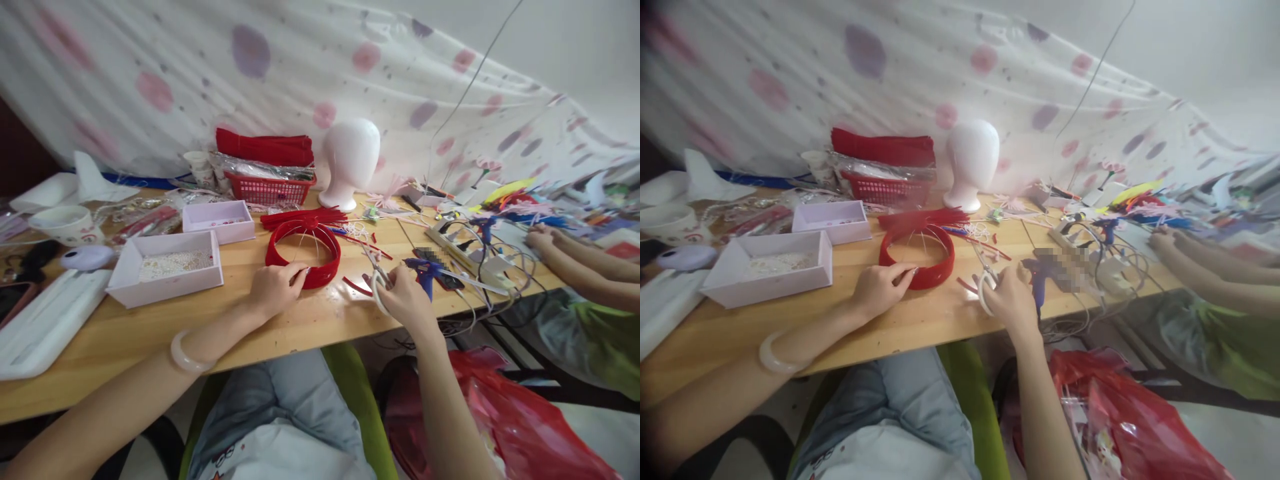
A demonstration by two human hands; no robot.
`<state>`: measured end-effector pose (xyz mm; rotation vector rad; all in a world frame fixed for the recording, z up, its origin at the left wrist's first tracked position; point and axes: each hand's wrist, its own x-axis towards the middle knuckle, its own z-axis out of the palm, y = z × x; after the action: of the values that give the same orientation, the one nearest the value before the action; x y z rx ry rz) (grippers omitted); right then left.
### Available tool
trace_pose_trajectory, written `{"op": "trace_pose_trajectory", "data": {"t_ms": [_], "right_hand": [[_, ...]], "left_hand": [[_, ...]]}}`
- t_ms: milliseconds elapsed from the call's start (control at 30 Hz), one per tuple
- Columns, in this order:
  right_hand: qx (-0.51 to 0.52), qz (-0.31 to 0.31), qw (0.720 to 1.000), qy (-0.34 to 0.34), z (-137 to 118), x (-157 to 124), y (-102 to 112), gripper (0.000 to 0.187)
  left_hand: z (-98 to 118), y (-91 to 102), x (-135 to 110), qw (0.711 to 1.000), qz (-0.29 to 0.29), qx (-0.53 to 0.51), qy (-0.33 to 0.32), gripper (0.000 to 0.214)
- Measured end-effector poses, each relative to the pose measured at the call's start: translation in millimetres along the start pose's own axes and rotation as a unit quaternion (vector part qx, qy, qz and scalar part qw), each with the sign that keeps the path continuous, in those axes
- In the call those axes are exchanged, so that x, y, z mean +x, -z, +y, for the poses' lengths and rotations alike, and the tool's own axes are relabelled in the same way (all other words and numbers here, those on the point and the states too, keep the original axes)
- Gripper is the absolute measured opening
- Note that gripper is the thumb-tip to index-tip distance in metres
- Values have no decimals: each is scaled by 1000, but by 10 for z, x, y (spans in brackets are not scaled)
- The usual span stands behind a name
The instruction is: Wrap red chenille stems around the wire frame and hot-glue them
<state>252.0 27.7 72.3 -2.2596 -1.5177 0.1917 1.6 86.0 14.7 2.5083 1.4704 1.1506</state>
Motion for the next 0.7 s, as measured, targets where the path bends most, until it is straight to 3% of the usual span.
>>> {"op": "trace_pose_trajectory", "data": {"t_ms": [133, 400, 500, 600, 700], "right_hand": [[-73, 5, 997, 4, -46, 98, -129, 20], [-125, -17, 991, 34, 30, 243, -296, 28], [-124, -29, 991, 45, 90, 273, -319, 28], [-110, -48, 991, 51, 114, 270, -286, 30], [-58, -45, 995, 72, 95, 213, -164, 34]], "left_hand": [[7, 8, -24, 1000, 15, 18, -18, 20], [7, 51, -53, 994, 17, 74, -73, 27], [7, 74, -54, 987, 40, 99, -121, 26], [11, 94, -48, 977, 69, 106, -172, 24], [28, 104, -36, 977, 67, 100, -176, 23]]}}
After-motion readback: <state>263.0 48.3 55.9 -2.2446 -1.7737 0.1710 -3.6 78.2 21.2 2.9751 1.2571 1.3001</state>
